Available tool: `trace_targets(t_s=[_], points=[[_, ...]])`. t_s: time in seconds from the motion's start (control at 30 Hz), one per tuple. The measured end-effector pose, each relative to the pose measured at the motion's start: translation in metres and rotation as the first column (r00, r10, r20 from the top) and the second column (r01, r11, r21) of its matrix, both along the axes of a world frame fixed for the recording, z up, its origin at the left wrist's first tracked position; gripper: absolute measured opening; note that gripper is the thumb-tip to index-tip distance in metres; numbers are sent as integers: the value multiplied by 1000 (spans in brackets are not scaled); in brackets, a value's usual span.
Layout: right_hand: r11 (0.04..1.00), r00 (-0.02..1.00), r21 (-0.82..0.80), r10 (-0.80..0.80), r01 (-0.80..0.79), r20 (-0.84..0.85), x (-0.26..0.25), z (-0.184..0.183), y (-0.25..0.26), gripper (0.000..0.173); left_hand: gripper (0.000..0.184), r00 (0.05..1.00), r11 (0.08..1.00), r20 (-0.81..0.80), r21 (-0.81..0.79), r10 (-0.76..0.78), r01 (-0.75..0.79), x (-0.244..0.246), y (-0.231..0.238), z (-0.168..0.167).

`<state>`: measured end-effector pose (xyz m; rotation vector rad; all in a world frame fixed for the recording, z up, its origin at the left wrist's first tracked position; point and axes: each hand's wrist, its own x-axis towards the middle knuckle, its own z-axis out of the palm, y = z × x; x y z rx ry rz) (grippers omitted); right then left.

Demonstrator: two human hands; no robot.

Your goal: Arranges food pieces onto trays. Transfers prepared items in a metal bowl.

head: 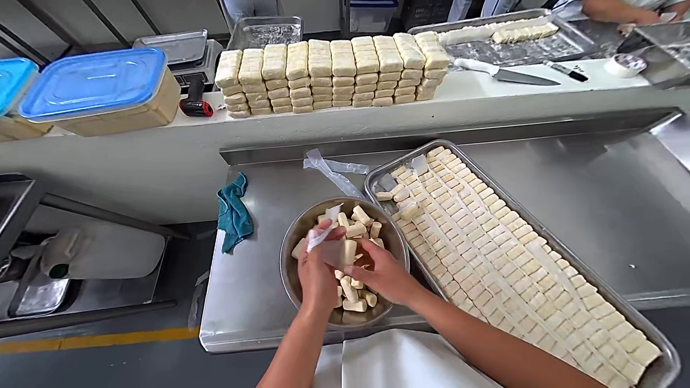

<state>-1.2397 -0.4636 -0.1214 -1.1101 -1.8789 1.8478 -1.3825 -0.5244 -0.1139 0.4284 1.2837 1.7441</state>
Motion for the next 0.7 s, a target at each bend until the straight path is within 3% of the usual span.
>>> trace_targets(t_s=[0.1, 0.27, 0.37, 0.4, 0.47, 0.5, 0.57, 0.6, 0.7], points=[[981, 988, -166, -116, 98, -104, -1, -2, 0, 44, 43, 999, 997, -44, 74, -21, 24, 7, 1, 4], [969, 977, -142, -208, 201, -35, 23, -22, 9, 34, 50, 997, 994, 80, 108, 21, -30, -12, -3, 15], [956, 974, -195, -226, 218, -20, 31, -24, 9, 25, 48, 999, 993, -23, 109, 38, -35, -16, -2, 15], [954, 973, -201, -230, 221, -23, 32, -22, 7, 24, 44, 981, 996, -192, 83, 0, 16, -18, -3, 9], [957, 972, -193, -231, 217, -49, 32, -13, 5, 25, 31, 823, 984, -540, -78, -177, 161, -21, -5, -1], [964, 974, -177, -215, 200, -73, 31, -9, 5, 27, 34, 749, 944, -574, -209, -331, 257, -21, -5, -1], [983, 982, -118, -153, 140, -107, 32, -7, 5, 32, 52, 678, 826, -473, -361, -563, 433, -17, -2, -4], [991, 990, -80, -111, 103, -93, 32, -7, 8, 34, 51, 677, 801, -430, -369, -597, 472, -14, -1, -6], [999, 1000, -22, -24, 24, -18, 30, -7, 13, 36, 30, 730, 839, -418, -321, -541, 439, -5, -1, -11]])
